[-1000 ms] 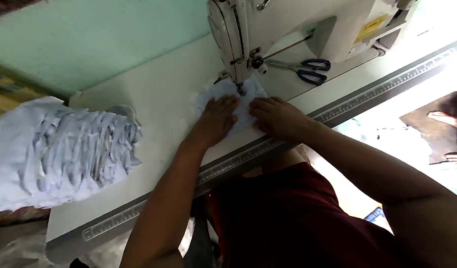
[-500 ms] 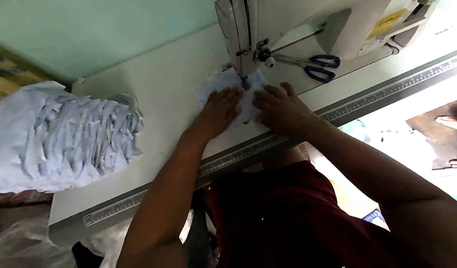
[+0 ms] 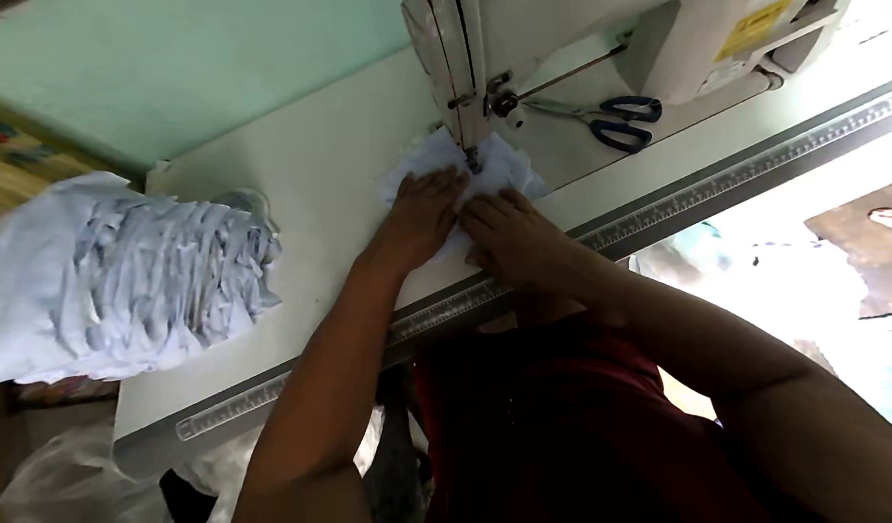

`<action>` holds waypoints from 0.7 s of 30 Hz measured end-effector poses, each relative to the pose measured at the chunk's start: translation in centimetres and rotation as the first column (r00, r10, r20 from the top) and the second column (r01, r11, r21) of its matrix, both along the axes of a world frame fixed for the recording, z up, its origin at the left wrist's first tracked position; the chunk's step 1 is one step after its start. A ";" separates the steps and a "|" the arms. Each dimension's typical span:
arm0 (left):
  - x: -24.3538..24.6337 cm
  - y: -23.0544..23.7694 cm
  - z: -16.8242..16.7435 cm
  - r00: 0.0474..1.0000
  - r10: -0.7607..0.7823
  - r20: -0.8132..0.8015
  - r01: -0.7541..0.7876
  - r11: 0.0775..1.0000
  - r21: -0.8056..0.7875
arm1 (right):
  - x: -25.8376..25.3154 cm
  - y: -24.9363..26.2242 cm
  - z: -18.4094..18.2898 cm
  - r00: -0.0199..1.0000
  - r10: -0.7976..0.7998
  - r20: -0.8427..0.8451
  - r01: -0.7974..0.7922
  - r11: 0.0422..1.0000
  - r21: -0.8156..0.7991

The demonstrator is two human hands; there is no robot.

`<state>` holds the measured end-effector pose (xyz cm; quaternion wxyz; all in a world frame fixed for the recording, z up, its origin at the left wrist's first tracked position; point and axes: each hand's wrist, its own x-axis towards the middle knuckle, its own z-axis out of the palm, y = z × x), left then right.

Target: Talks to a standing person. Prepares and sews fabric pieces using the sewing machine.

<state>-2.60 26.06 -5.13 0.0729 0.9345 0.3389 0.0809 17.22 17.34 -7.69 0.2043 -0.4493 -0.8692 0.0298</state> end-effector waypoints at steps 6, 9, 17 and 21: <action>0.2 -0.2 -0.1 0.999 0.027 -0.036 -0.027 1.000 0.012 | 0.1 -0.1 0.2 1.000 -0.026 0.013 0.027 0.999 -0.047; 0.1 0.1 0.5 0.998 0.031 -0.051 -0.032 0.999 -0.013 | -0.8 -0.9 0.5 0.999 -0.030 0.012 0.031 0.996 -0.084; 0.6 0.1 1.8 0.996 0.052 -0.079 -0.056 0.997 -0.047 | -0.5 -0.9 0.2 1.000 -0.005 0.014 0.005 0.999 -0.043; 0.9 -0.2 2.0 0.987 0.104 -0.122 -0.106 0.994 -0.009 | 0.0 -0.9 0.3 0.999 -0.033 0.038 0.035 0.997 -0.065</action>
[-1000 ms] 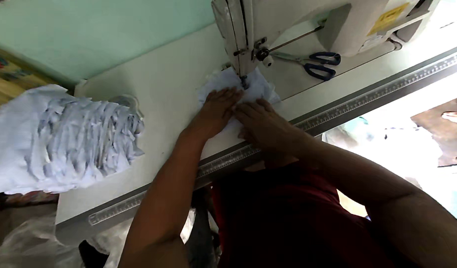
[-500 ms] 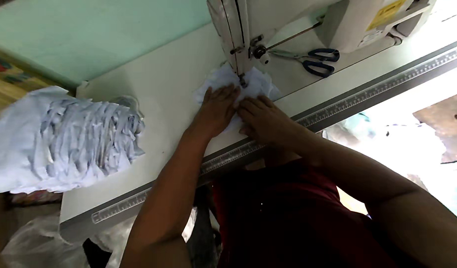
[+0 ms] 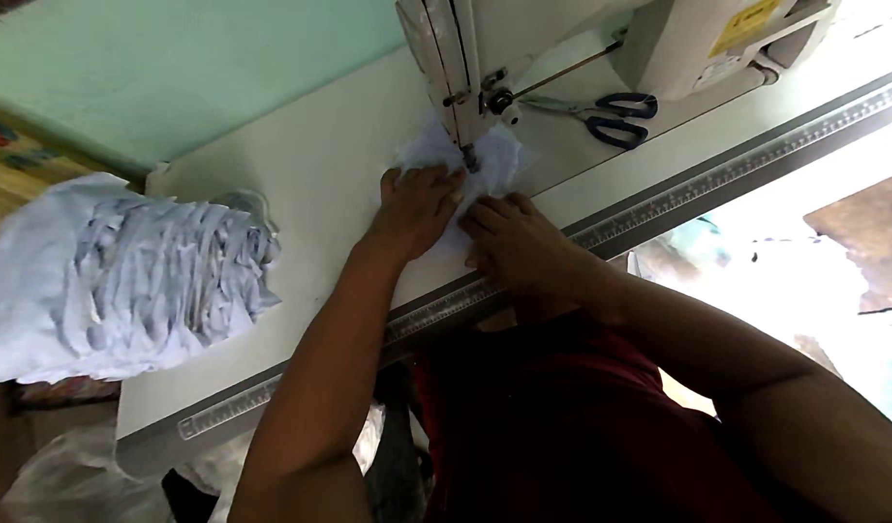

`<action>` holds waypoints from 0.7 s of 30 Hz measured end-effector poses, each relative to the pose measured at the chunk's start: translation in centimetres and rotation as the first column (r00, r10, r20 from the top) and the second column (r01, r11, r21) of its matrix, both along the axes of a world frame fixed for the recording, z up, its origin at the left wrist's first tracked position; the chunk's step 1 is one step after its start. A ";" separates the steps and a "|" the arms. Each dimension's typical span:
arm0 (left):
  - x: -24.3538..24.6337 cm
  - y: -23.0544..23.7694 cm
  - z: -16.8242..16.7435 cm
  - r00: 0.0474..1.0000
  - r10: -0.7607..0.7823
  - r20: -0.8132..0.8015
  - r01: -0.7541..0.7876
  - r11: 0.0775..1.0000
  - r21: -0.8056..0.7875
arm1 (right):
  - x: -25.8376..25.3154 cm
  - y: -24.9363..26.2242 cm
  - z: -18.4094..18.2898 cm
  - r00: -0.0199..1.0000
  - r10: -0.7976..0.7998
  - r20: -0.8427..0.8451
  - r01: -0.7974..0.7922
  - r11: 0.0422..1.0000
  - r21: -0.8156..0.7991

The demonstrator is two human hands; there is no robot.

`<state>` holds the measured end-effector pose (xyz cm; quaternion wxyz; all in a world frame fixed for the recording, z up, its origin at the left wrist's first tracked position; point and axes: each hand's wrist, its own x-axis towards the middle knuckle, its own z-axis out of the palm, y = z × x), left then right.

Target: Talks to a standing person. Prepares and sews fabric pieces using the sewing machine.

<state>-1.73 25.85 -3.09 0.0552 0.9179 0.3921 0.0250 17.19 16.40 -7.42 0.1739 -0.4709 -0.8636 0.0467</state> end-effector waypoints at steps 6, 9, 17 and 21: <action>0.9 -0.6 0.4 0.999 0.041 -0.036 -0.039 0.998 0.056 | 1.7 0.5 0.4 0.999 -0.034 -0.024 0.033 0.999 -0.008; 1.5 -0.6 0.5 0.996 0.055 -0.065 -0.049 0.995 0.088 | 2.7 0.8 0.6 0.999 -0.047 -0.010 0.047 0.999 -0.011; -0.1 2.8 3.2 0.997 -0.001 0.079 0.010 0.994 -0.112 | -2.0 1.0 1.0 0.995 -0.052 -0.083 0.058 0.996 0.069; -1.8 3.6 1.6 0.987 -0.049 0.152 0.071 0.988 -0.139 | -4.5 1.5 0.6 0.995 -0.074 -0.072 0.072 0.997 -0.022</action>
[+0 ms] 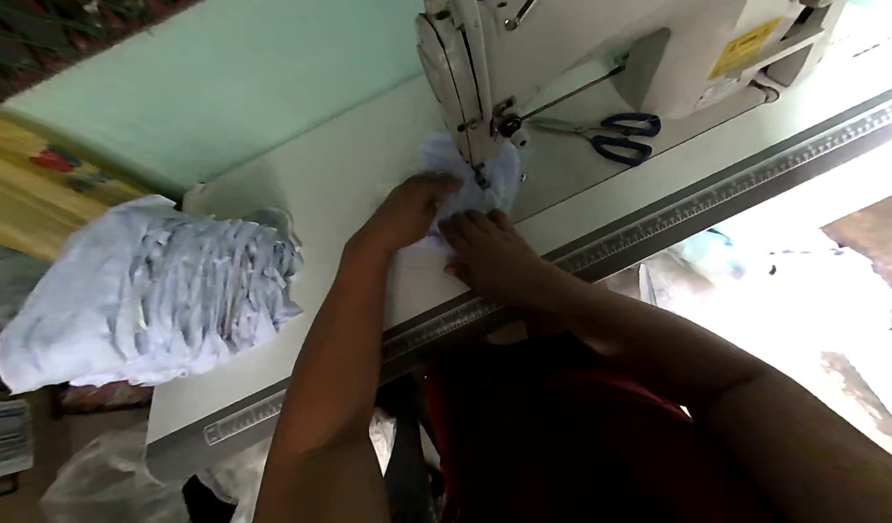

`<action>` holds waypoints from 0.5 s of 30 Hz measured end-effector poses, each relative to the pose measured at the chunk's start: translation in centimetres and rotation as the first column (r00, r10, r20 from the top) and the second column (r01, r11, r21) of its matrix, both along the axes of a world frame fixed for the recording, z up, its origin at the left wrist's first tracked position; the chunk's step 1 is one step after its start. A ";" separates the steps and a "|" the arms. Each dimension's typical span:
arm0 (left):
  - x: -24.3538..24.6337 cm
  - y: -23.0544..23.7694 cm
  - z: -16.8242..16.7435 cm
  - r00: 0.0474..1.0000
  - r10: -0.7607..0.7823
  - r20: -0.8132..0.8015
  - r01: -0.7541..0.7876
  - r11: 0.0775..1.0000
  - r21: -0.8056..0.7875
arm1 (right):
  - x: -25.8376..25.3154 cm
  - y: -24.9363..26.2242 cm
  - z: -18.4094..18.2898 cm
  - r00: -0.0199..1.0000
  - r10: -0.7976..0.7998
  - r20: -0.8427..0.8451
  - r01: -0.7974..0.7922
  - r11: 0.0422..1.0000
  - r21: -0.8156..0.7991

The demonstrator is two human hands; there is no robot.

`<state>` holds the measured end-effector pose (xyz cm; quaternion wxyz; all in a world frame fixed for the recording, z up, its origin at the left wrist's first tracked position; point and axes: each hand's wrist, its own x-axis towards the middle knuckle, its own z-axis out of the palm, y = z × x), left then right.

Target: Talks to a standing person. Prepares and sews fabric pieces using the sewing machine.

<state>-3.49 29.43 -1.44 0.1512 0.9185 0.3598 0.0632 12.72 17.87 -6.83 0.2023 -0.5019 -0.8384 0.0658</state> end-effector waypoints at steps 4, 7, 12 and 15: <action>-0.7 -0.4 -1.6 0.999 -0.036 -0.003 0.036 0.999 0.035 | -0.1 0.0 -0.3 0.999 -0.035 0.030 0.035 0.999 0.022; -0.7 -0.9 -2.0 1.000 -0.025 -0.018 0.027 0.996 0.083 | 0.1 -0.1 -0.2 0.998 -0.044 0.039 0.043 0.998 0.040; -0.1 -2.5 -1.6 0.995 0.048 -0.084 -0.033 0.986 0.164 | 1.4 -0.3 -0.6 0.999 -0.042 0.016 0.040 0.995 0.089; 0.6 -3.6 -1.4 0.988 0.074 -0.138 -0.040 0.971 0.235 | 2.4 -0.6 -0.5 0.998 -0.051 0.027 0.049 0.996 0.078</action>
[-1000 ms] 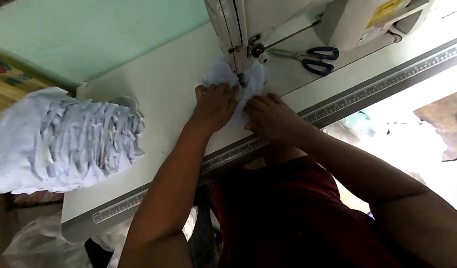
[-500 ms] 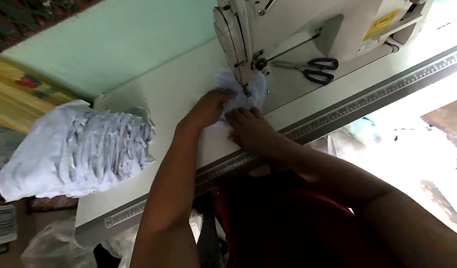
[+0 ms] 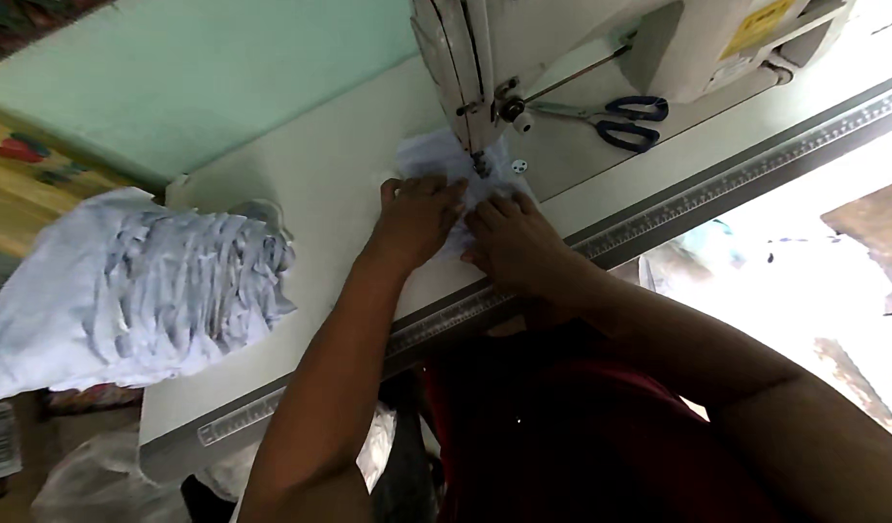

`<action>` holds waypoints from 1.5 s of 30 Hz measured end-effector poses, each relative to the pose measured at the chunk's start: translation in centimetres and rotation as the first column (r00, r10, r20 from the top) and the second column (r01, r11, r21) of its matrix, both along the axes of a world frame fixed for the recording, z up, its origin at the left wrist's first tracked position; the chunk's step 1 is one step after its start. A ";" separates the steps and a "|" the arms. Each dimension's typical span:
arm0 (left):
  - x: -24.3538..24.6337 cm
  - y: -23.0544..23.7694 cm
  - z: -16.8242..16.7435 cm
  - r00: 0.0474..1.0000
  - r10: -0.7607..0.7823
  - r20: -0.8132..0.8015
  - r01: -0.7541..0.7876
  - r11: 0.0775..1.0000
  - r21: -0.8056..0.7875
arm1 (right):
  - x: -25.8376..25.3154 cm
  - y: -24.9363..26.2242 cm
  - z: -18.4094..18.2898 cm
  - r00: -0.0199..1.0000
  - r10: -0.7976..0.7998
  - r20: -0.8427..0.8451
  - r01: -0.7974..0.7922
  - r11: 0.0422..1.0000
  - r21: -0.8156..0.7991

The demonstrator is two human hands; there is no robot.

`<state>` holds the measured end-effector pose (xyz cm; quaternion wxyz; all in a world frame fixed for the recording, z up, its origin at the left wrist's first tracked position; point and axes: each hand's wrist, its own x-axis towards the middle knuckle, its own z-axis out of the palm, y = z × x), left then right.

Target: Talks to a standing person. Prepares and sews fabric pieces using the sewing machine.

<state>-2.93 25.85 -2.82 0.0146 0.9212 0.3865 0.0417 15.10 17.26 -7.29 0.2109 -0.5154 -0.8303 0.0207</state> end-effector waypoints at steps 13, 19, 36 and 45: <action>1.2 -0.9 0.7 0.998 0.018 -0.061 -0.018 1.000 0.007 | 3.5 0.7 1.1 1.000 -0.003 0.025 0.005 0.995 -0.096; 2.0 -1.1 0.9 0.998 0.037 -0.053 -0.037 0.999 0.004 | 5.2 1.7 1.1 1.000 -0.005 0.006 0.005 0.995 -0.099; 0.8 0.0 -1.6 0.985 -0.126 0.119 0.130 0.991 -0.029 | 3.9 2.1 0.4 1.000 0.015 -0.012 -0.016 1.000 -0.023; 1.2 -0.4 -2.8 0.978 -0.059 0.202 0.068 0.997 -0.038 | 5.5 2.8 0.1 0.999 0.033 -0.003 -0.033 0.999 -0.028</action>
